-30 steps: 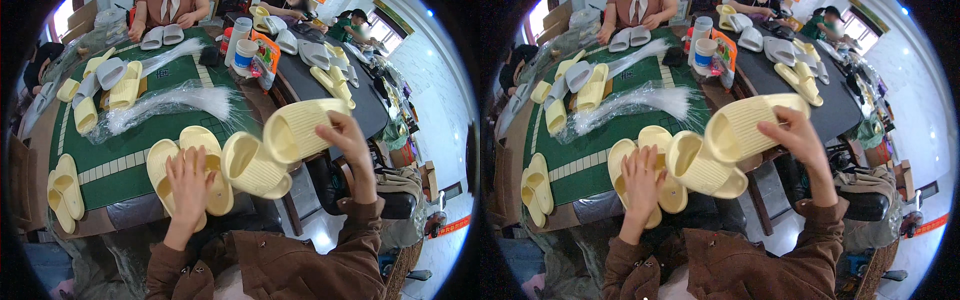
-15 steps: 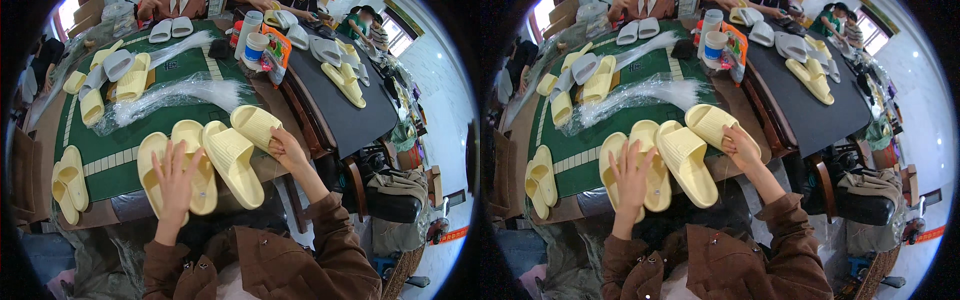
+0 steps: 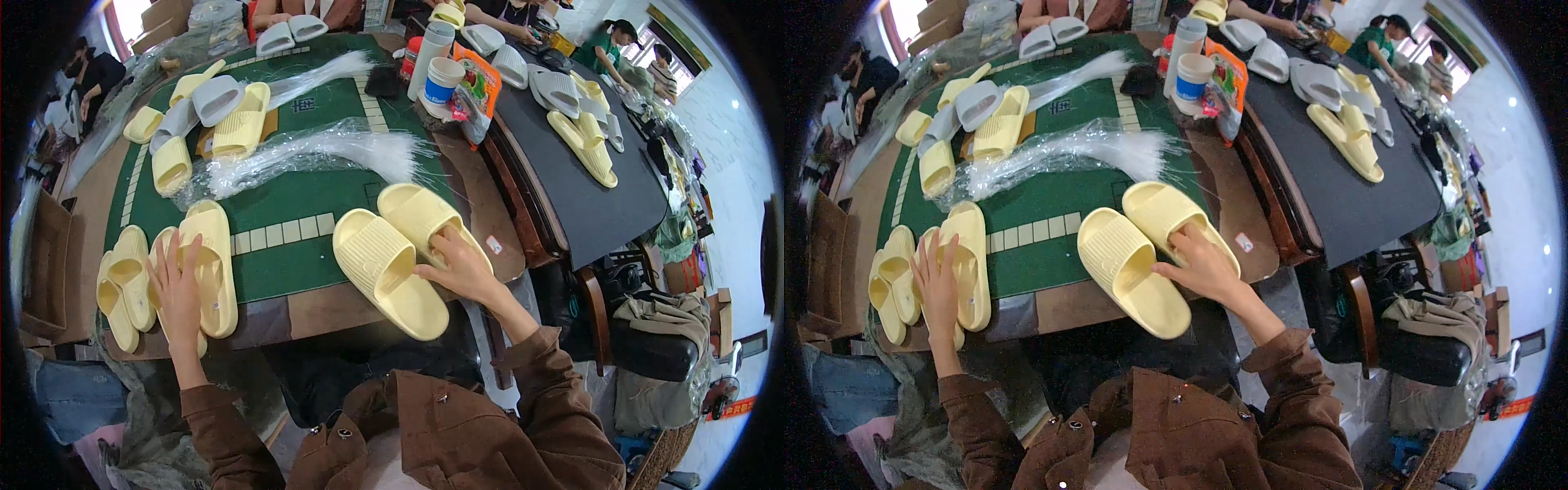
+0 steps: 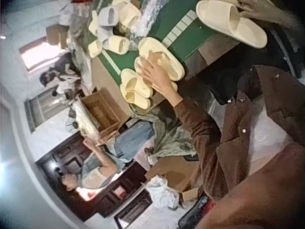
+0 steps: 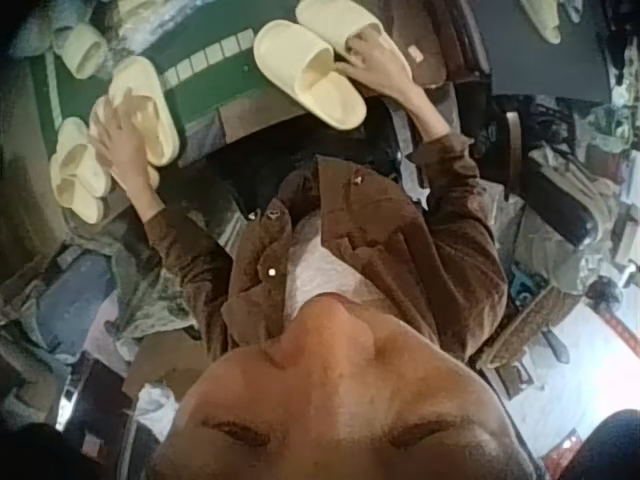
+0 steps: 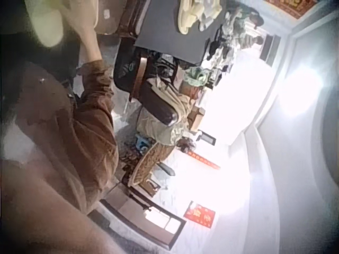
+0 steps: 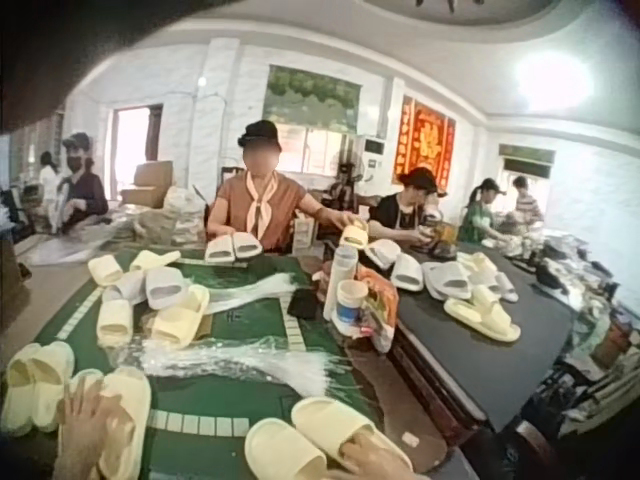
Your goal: The person assembles yellow and white plastic slippers by hand. They pick up pairs of slippers, align them, and press the components together to secure the fit. The person handles the slippers one pair at a time, occasionally switching between yellow and white colors, and places the finished pairs on the table.
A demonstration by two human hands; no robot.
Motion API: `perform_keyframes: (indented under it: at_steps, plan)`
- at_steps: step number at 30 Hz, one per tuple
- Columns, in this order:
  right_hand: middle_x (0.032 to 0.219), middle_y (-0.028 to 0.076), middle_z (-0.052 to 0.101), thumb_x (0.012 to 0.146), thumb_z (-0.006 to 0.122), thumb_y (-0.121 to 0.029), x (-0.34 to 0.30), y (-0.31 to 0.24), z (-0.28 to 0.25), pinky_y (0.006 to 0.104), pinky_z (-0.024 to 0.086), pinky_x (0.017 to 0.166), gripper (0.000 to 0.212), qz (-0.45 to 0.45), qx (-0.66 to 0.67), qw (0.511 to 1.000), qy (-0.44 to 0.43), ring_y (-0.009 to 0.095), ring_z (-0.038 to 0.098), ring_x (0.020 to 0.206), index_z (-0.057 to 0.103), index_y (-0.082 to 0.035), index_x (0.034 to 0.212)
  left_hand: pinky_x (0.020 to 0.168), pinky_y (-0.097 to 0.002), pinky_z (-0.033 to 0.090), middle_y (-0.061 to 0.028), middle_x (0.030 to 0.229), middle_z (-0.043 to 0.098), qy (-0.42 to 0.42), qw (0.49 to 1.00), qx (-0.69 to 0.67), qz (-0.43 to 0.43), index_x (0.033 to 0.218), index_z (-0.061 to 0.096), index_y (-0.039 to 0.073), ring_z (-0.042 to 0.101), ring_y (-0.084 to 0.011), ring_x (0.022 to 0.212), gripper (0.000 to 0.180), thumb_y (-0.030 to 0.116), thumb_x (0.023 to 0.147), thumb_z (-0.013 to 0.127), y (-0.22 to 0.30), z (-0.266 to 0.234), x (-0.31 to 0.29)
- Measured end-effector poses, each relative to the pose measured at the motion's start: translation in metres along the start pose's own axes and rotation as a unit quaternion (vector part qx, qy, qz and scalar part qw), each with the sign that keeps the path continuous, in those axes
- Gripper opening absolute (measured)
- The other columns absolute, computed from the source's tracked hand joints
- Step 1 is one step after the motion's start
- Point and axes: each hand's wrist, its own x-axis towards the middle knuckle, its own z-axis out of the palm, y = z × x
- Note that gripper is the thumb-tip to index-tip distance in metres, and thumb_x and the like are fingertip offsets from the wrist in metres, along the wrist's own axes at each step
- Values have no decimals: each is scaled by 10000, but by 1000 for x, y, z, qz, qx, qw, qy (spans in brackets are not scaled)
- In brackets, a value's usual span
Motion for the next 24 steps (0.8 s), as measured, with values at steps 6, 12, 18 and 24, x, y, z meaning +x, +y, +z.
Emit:
perform_keyframes:
  at_steps: [6,12,18,24]
  plan:
    - [861,186,582,764,758,-423,4,-31,8,403,459,679,517,31,69,996,-56,319,590,793,573,45,883,1113,-645,107,-132,1548,224,-31,996,-41,-66,1440,407,261,153,-400,1435,618,138,860,583,37,-11,-31]
    - [777,221,624,803,700,-264,10,-38,37,442,491,605,335,64,-22,998,-9,360,631,672,602,55,776,1041,-750,42,-88,1517,318,-67,983,-109,-130,1413,441,279,166,-429,1420,531,403,912,566,84,-12,-63]
    - [616,198,588,770,709,-211,17,-68,44,403,479,549,306,35,24,999,-3,318,609,565,600,59,675,1012,-782,72,29,1496,364,-67,977,-32,-199,1420,420,315,229,-411,1397,504,208,943,543,37,12,-67]
    - [614,200,619,792,718,-270,57,-83,66,392,485,531,377,47,79,995,37,322,615,524,607,70,673,1024,-769,119,54,1504,347,-89,974,-11,-210,1472,322,316,249,-360,1399,514,175,991,439,-54,36,-60]
